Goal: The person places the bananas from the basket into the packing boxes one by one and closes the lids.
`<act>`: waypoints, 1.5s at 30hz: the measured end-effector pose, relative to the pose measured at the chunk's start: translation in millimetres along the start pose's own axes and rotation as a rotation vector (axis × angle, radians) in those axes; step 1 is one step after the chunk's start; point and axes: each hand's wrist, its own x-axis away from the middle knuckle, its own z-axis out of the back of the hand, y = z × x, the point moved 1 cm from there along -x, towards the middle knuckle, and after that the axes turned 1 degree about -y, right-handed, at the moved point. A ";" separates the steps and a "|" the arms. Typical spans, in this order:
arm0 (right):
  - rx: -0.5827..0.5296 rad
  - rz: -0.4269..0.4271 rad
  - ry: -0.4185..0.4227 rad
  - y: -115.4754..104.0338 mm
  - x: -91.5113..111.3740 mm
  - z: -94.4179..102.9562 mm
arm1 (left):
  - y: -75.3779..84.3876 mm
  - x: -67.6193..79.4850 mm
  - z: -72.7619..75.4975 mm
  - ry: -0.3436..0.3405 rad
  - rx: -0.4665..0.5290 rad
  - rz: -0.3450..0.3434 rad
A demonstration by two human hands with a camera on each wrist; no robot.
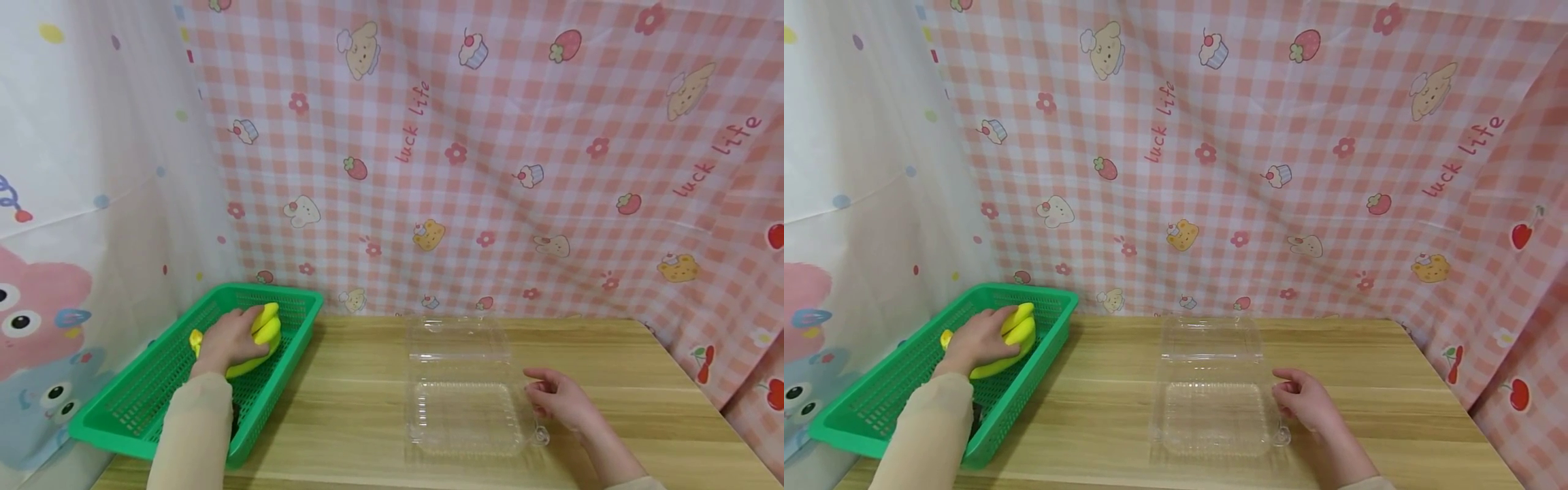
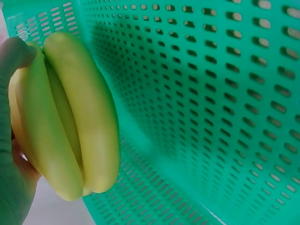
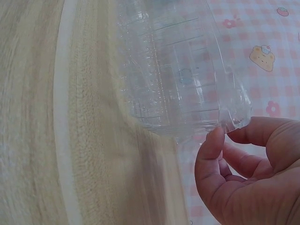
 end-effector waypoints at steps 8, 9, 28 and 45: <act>-0.010 -0.015 0.011 -0.8 -0.2 -1.1 | -1.2 3.2 10.4 0.043 -0.025 -0.006; -0.009 -0.011 0.012 -0.7 -0.4 -0.9 | -1.1 3.6 12.1 0.051 -0.025 -0.010; -0.023 0.001 0.030 -3.0 0.0 -3.6 | 11.4 7.3 49.7 0.143 -0.019 -0.089; -0.041 0.000 0.022 -3.5 -0.6 -5.4 | 51.0 7.2 75.9 0.273 -0.031 -0.253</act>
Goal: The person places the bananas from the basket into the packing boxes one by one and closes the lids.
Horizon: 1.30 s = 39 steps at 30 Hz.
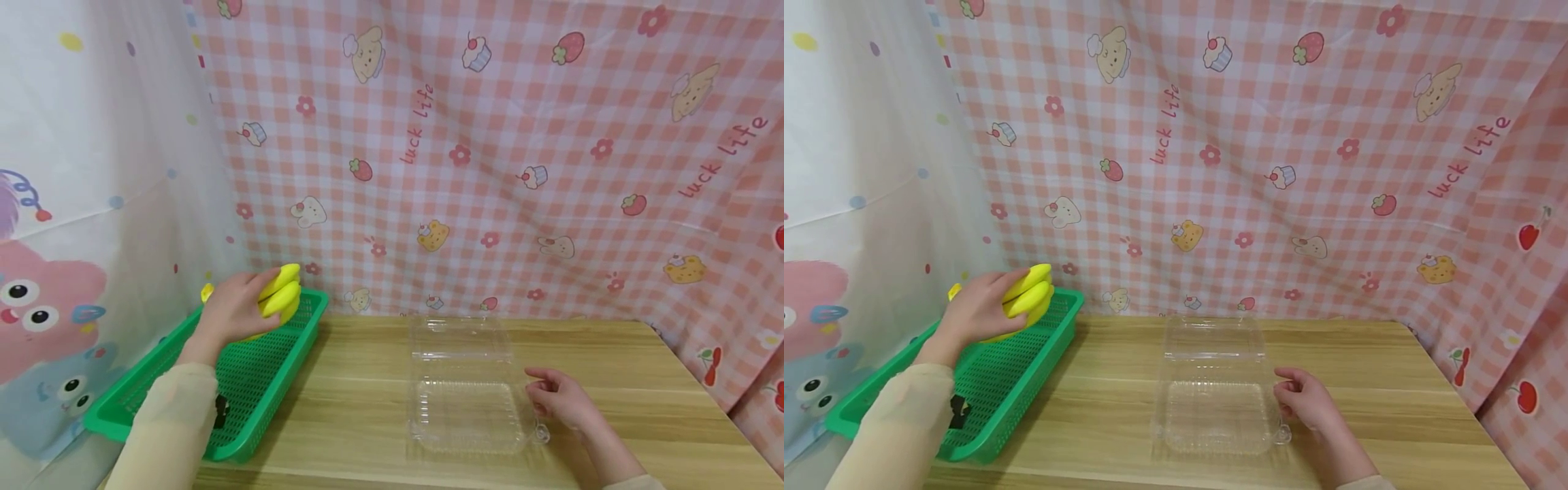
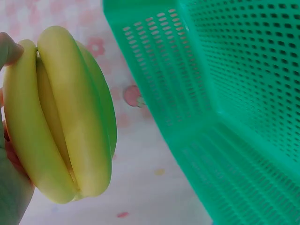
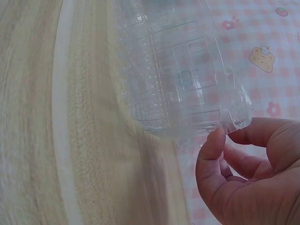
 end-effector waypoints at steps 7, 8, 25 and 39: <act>0.005 -0.001 0.000 0.4 -0.8 0.2 | 24.5 -7.1 5.1 0.083 0.005 -0.120; 0.005 0.000 -0.002 0.4 -0.8 0.2 | 28.4 -8.0 5.9 0.099 0.008 -0.143; 0.022 -0.003 0.023 -0.2 -0.3 -1.8 | 95.2 -20.6 1.6 0.191 0.102 -0.376; 0.002 -0.005 0.013 3.2 -1.7 -0.5 | 140.8 -19.3 -22.8 0.165 0.169 -0.450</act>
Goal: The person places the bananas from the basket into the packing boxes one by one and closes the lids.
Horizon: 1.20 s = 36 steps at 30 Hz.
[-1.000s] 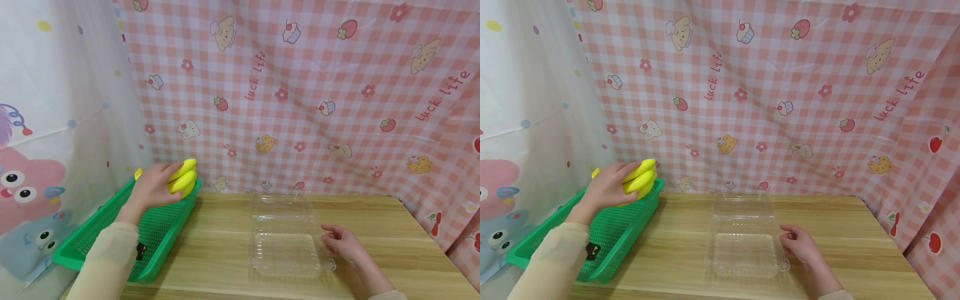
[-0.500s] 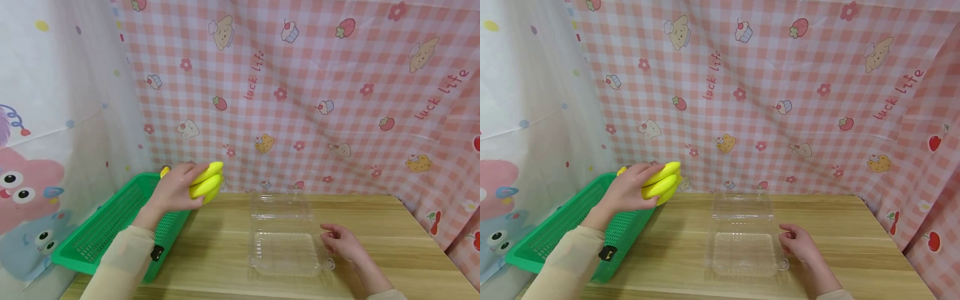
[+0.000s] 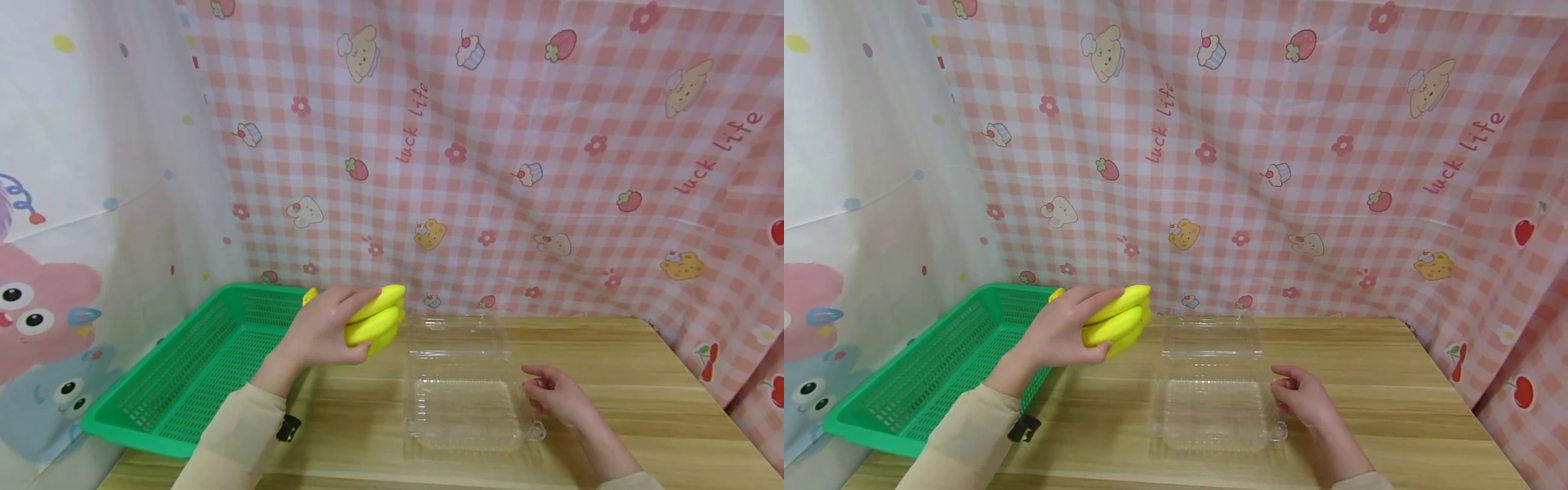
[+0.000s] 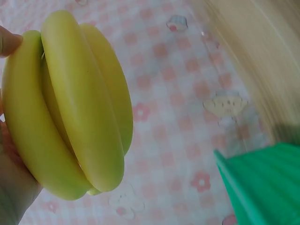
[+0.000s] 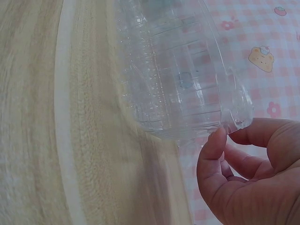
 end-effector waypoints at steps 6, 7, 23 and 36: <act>-0.013 0.000 -0.003 0.0 0.2 0.0 | 14.3 -6.2 -16.0 0.020 0.044 -0.035; -0.016 0.003 -0.003 0.0 0.1 0.2 | 17.0 -7.5 -18.8 0.024 0.052 -0.040; -0.034 0.009 -0.006 1.9 0.4 -1.5 | 58.4 -24.6 -68.6 0.033 0.146 -0.121; -0.045 -0.005 0.008 0.1 0.3 -2.3 | 92.1 -38.8 -95.0 -0.057 0.153 -0.153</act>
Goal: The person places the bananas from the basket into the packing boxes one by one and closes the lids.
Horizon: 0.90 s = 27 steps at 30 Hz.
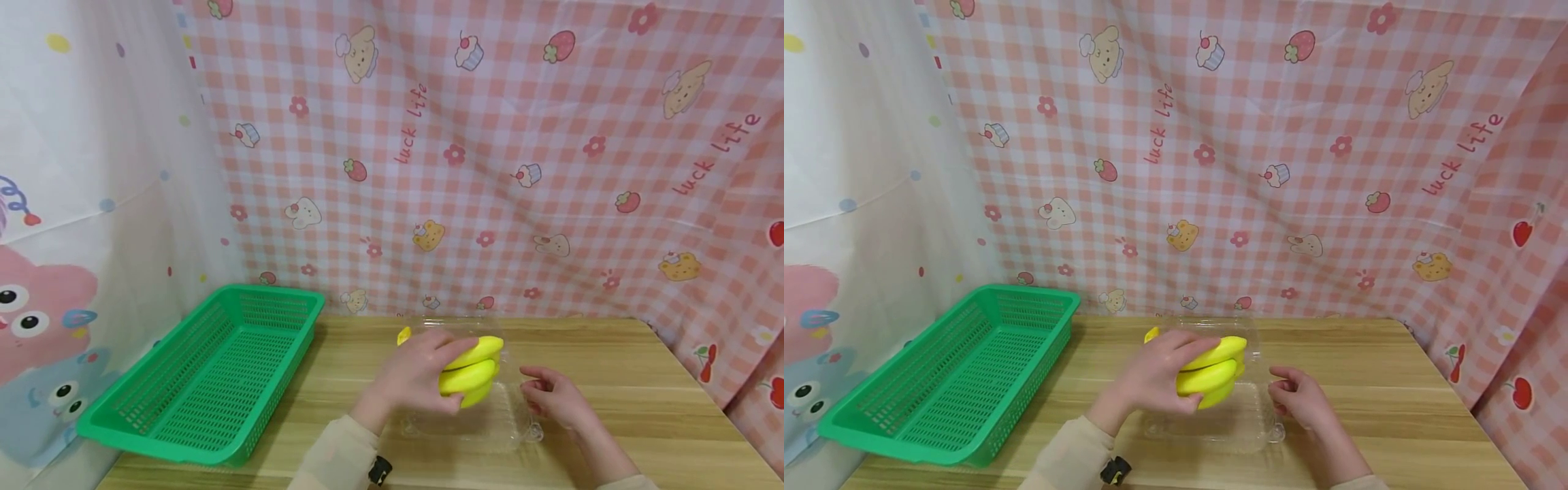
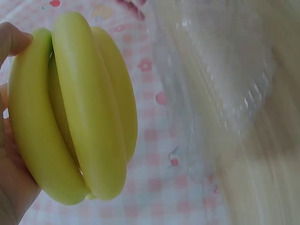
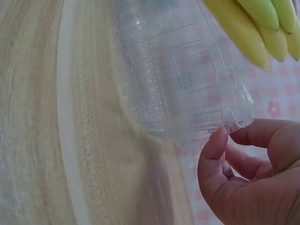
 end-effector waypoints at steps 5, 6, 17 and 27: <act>0.009 -0.008 0.009 -0.3 1.7 -1.2 | 8.7 -4.7 -14.1 -0.043 -0.032 0.008; 0.013 -0.006 0.009 -0.3 2.0 -1.2 | 9.7 -5.1 -17.2 -0.043 -0.039 0.000; 0.013 0.008 0.015 -0.2 2.0 -1.6 | 14.5 -4.8 -40.3 -0.131 -0.079 0.008; 0.035 -0.003 0.021 2.1 -0.6 -0.8 | 15.4 -2.2 -53.4 -0.175 -0.098 0.043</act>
